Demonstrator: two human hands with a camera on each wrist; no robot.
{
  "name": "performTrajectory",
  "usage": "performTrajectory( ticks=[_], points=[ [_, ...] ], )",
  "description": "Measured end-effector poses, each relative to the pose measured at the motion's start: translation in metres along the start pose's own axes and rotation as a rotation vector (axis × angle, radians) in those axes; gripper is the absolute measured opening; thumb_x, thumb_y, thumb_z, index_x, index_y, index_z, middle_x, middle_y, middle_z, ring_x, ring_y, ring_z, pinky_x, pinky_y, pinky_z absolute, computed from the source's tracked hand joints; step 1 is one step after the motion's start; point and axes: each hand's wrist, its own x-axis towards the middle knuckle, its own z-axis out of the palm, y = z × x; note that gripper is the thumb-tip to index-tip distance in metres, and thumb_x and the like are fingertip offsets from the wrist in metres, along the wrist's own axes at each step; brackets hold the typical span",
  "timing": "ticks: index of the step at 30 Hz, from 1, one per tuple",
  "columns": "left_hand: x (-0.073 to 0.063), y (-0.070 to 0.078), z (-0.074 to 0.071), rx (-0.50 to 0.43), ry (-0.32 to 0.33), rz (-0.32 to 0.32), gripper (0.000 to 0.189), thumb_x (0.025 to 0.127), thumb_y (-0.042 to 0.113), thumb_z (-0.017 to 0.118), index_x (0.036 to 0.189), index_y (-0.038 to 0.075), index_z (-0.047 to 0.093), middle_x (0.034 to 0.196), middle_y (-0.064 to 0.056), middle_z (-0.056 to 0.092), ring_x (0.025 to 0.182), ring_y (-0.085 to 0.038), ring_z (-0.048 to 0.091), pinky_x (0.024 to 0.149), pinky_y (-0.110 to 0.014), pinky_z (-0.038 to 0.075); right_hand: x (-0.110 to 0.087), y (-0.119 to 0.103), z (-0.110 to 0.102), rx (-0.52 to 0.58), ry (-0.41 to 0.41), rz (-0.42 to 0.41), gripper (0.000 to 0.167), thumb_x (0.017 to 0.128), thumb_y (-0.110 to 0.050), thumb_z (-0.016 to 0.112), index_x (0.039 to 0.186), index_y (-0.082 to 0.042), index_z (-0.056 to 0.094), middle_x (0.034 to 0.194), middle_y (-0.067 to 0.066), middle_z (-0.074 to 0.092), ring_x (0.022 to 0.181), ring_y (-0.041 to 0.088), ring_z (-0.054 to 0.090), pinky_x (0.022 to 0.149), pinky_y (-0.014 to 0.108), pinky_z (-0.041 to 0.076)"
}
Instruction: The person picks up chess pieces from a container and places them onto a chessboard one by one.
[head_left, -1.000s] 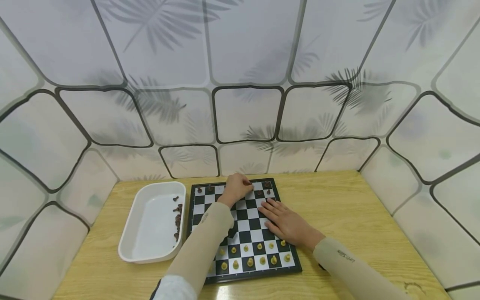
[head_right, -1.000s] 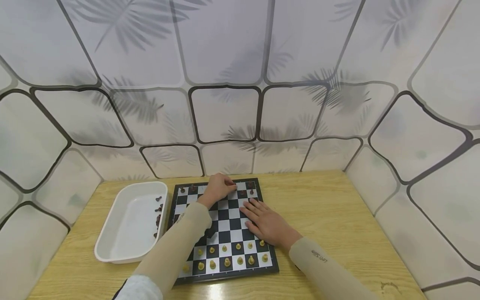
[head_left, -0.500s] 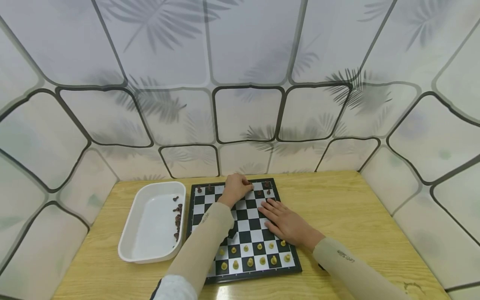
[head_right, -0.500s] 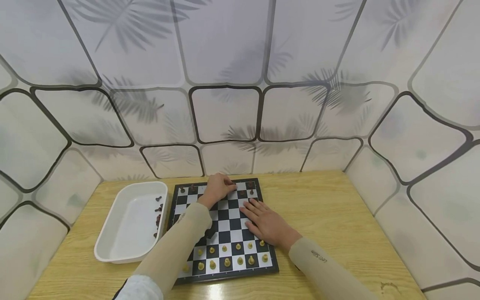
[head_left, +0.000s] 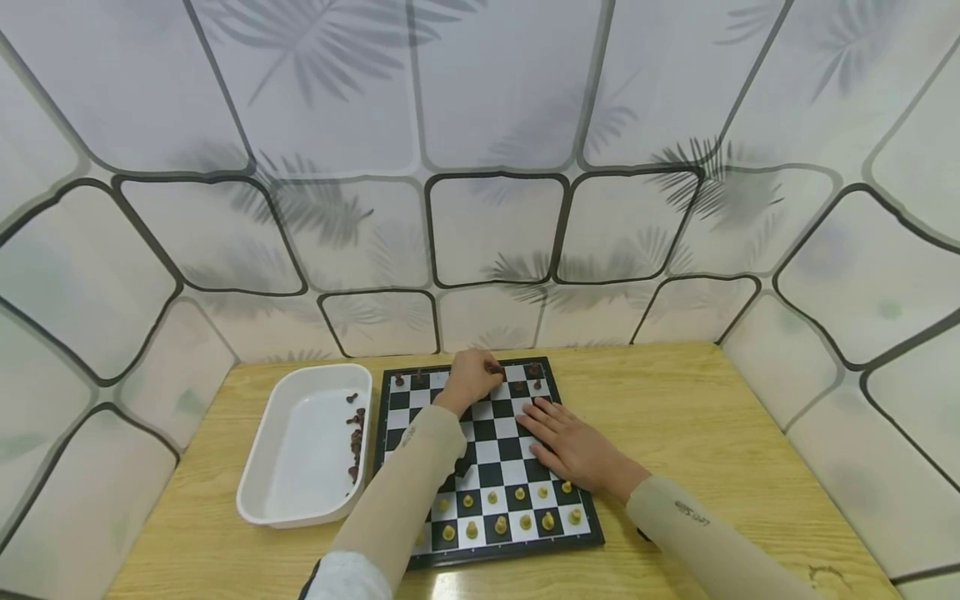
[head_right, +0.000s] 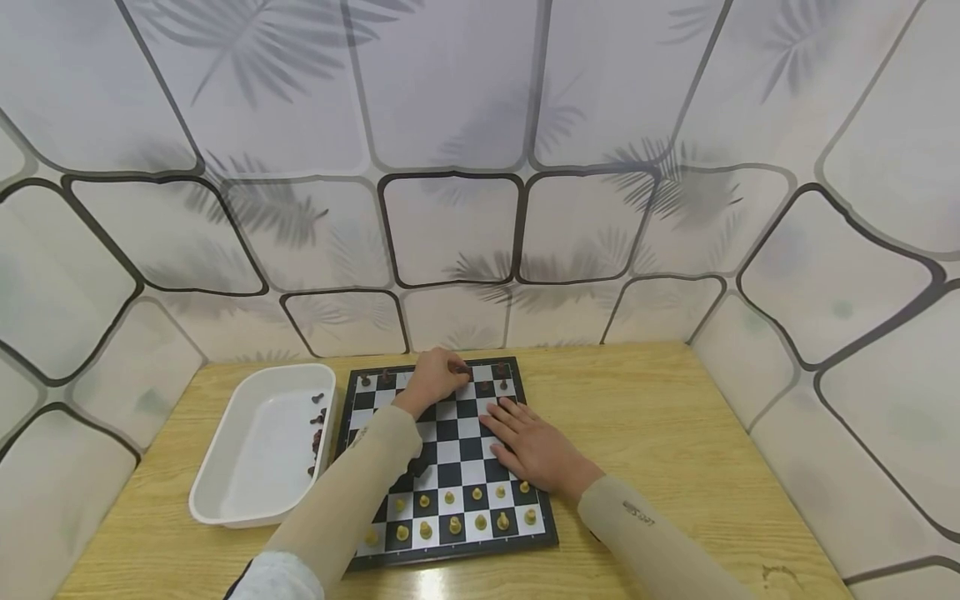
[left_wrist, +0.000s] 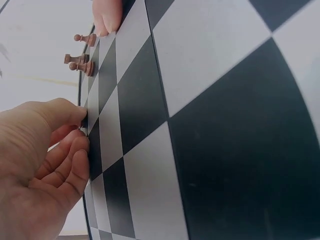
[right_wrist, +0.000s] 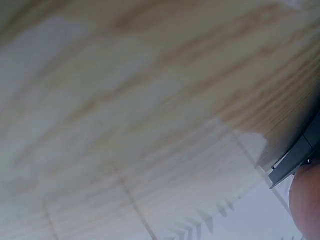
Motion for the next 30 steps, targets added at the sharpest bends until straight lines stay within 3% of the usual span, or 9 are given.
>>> performTrajectory(
  ticks=[8,21,26,30],
  points=[
    [0.0,-0.002,0.001,-0.005,0.027,-0.024,0.012,0.091,0.015,0.077,0.097,0.005,0.081,0.085,-0.006,0.075,0.073,-0.016,0.06,0.067,-0.029,0.05,0.001,0.0,0.0,-0.006,0.004,0.0,0.058,0.113,-0.043,0.041,0.164,-0.014,0.039,0.171,0.008,0.037,0.161,0.032,0.029,0.129,0.05,0.028],
    [0.0,-0.004,-0.003,-0.027,-0.013,-0.035,0.017,0.092,0.015,0.077,0.104,0.005,0.081,0.091,-0.008,0.078,0.075,-0.015,0.065,0.068,-0.029,0.053,0.001,-0.003,-0.002,-0.005,-0.011,0.007,0.059,0.113,-0.044,0.04,0.164,-0.015,0.038,0.171,0.007,0.036,0.161,0.031,0.028,0.129,0.05,0.028],
    [-0.001,-0.006,-0.009,-0.093,-0.036,-0.046,0.018,0.09,0.014,0.078,0.106,0.006,0.081,0.093,-0.008,0.077,0.076,-0.016,0.066,0.067,-0.029,0.054,0.001,-0.003,-0.003,-0.004,-0.007,0.004,0.058,0.113,-0.042,0.042,0.164,-0.014,0.039,0.171,0.008,0.037,0.161,0.032,0.029,0.129,0.05,0.028],
    [-0.004,-0.008,-0.014,-0.143,-0.016,-0.04,0.017,0.09,0.013,0.077,0.105,0.004,0.081,0.096,-0.01,0.077,0.08,-0.017,0.069,0.069,-0.03,0.057,0.0,-0.003,-0.004,-0.001,-0.009,0.007,0.058,0.113,-0.042,0.043,0.163,-0.014,0.039,0.17,0.009,0.037,0.161,0.032,0.029,0.129,0.051,0.028]
  ],
)
